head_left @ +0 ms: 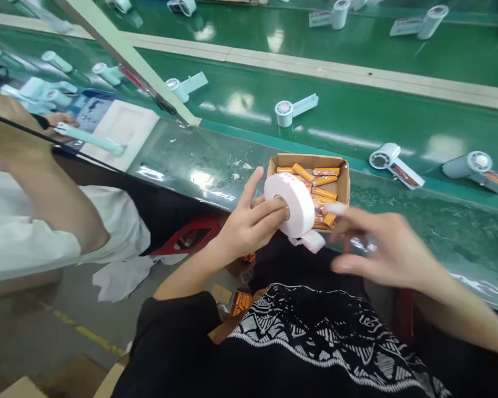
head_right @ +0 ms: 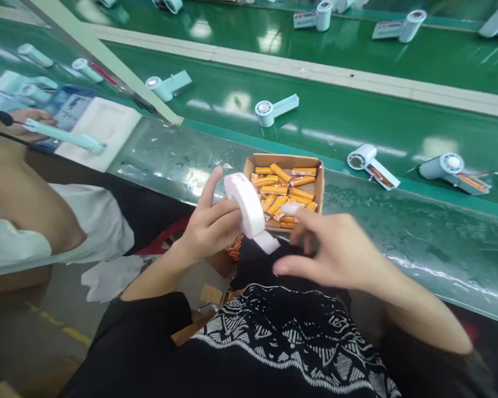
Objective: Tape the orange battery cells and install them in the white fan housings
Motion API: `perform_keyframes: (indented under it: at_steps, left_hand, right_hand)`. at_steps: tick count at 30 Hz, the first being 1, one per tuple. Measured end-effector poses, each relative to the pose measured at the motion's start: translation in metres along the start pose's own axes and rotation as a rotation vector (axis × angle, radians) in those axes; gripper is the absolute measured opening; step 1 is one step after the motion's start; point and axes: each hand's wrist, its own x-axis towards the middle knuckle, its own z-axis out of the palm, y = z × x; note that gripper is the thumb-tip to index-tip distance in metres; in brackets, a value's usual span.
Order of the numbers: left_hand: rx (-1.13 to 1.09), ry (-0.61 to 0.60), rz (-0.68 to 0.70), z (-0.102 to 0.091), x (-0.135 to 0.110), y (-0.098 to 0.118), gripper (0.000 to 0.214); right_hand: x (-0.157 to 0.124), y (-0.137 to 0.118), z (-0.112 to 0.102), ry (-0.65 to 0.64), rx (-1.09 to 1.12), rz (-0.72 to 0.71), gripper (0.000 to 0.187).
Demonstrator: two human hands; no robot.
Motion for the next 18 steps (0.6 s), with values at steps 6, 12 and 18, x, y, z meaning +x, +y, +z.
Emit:
perform_keyframes:
  at_steps: [6, 12, 18]
  left_hand:
    - [-0.032, 0.241, -0.108, -0.002, -0.017, -0.004, 0.029]
    - [-0.151, 0.273, -0.287, -0.006, -0.026, -0.010, 0.030]
    - [-0.115, 0.226, -0.147, 0.007, -0.016, -0.005, 0.043]
  right_hand:
    - [0.020, 0.010, 0.061, -0.481, 0.059, -0.131, 0.033]
    - [0.084, 0.023, 0.028, -0.331, -0.201, 0.014, 0.026]
    - [0.154, 0.056, -0.002, -0.041, -0.714, 0.273, 0.029]
